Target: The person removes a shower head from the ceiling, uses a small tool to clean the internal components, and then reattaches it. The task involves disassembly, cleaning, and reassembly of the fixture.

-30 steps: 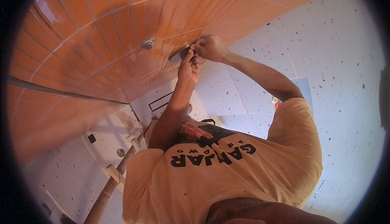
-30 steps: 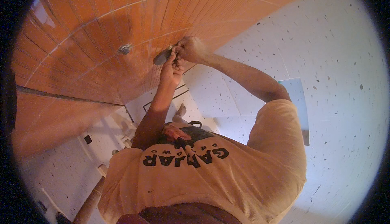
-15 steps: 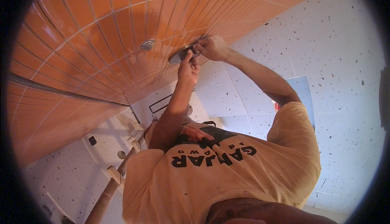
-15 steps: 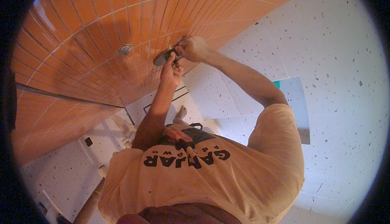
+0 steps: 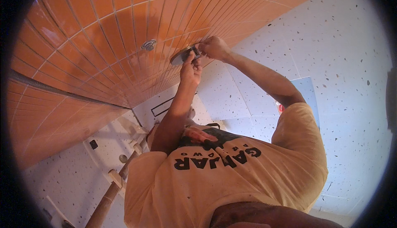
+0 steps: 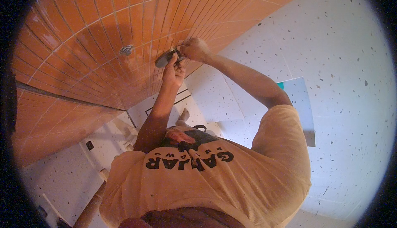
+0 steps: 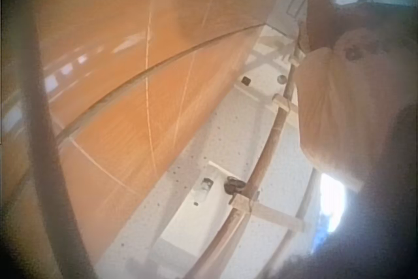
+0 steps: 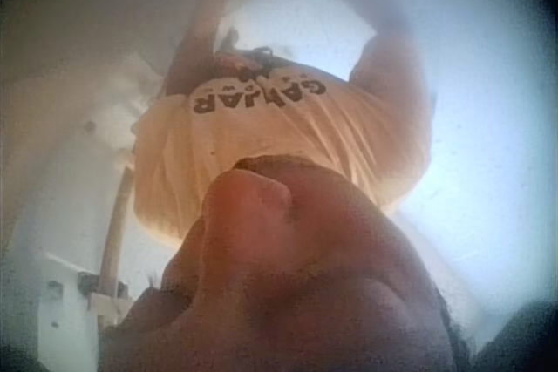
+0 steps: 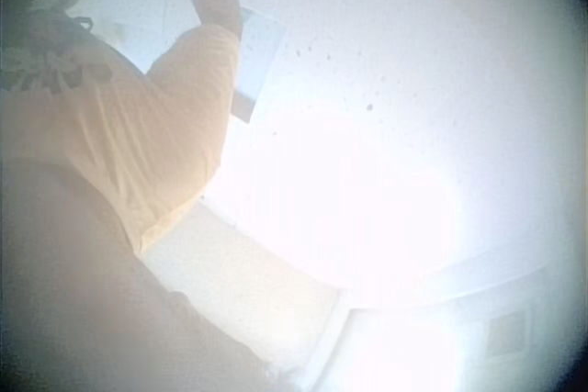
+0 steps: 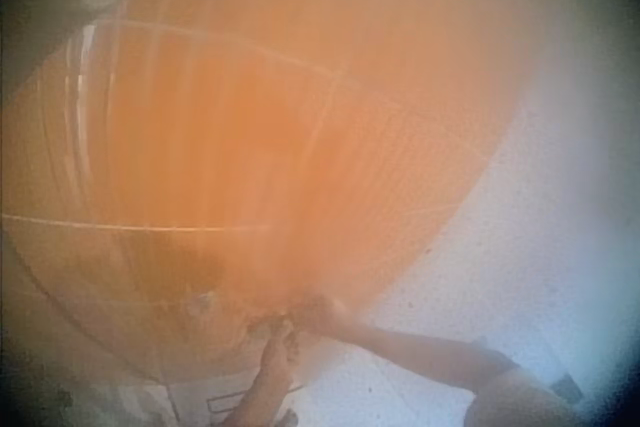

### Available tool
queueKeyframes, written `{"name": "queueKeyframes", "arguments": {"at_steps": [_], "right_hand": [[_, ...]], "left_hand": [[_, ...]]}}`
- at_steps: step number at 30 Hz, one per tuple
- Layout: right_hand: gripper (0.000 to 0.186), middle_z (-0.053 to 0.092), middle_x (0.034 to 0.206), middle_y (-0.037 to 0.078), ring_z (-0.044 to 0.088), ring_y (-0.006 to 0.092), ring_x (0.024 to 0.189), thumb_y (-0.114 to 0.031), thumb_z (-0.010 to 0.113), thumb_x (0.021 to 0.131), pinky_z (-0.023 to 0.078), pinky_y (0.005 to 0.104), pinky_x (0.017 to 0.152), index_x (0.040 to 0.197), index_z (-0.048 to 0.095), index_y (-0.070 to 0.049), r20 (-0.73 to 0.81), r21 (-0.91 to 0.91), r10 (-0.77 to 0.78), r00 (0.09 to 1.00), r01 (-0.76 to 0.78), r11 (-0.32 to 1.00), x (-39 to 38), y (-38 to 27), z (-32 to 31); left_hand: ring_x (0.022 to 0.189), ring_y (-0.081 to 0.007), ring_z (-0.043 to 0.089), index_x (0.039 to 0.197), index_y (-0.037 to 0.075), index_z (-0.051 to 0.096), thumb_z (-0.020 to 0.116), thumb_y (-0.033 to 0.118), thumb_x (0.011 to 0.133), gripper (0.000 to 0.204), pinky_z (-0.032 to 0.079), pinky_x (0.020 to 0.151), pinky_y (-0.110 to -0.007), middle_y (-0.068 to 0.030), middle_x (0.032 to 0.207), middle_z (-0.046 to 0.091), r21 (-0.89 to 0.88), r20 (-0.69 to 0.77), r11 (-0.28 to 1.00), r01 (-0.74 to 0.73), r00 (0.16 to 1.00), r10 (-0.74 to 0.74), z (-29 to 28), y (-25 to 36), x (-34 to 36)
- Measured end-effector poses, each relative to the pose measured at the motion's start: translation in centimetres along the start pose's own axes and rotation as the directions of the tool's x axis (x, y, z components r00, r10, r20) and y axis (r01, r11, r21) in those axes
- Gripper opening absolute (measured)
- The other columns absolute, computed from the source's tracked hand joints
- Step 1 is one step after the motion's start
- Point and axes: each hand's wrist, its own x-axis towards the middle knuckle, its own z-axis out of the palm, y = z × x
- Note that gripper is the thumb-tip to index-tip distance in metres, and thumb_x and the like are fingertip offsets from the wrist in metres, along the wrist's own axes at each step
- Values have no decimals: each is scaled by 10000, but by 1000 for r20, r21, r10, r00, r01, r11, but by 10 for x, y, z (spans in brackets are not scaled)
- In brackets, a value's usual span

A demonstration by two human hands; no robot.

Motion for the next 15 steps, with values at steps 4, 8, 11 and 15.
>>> {"name": "queueKeyframes", "arguments": {"at_steps": [4, 8, 11, 15], "right_hand": [[306, 678, 979, 174, 660, 346, 858, -297, 684, 845, 532, 443, 752, 1012, 682, -40, -60, -238, -411, 910, 387, 891, -7, 18, -6], [339, 651, 1014, 164, 644, 331, 919, -206, 668, 855, 537, 424, 779, 1128, 625, -10, 43, -400, -787, 616, 732, 551, -2, 32, -15], [324, 624, 978, 143, 637, 308, 913, -152, 639, 855, 543, 404, 778, 1145, 612, -10, 166, -386, -830, 532, 810, 441, 7, 28, -25], [299, 589, 907, 123, 631, 292, 859, -138, 617, 848, 547, 393, 741, 1119, 605, -13, 254, -431, -872, 419, 856, 286, 16, 27, -30]], "left_hand": [[648, -82, 562, 985, 125, 623, 744, 224, 864, 198, 406, 573, -189, 18, 803, 641, 12, 13, 1000, -15, 1000, 14, 3, -2, -2], [635, -87, 560, 978, 124, 623, 742, 226, 865, 193, 404, 559, -188, 15, 796, 638, 13, 3, 1000, -22, 1000, 22, 4, -3, -5], [626, -90, 560, 971, 121, 622, 745, 222, 863, 192, 405, 552, -186, 12, 788, 634, 5, -46, 1000, -13, 999, 13, 8, 0, -10], [623, -91, 560, 967, 114, 622, 747, 205, 860, 187, 406, 554, -186, 12, 780, 632, 4, -39, 1000, -14, 999, 14, 7, 0, -8]]}}
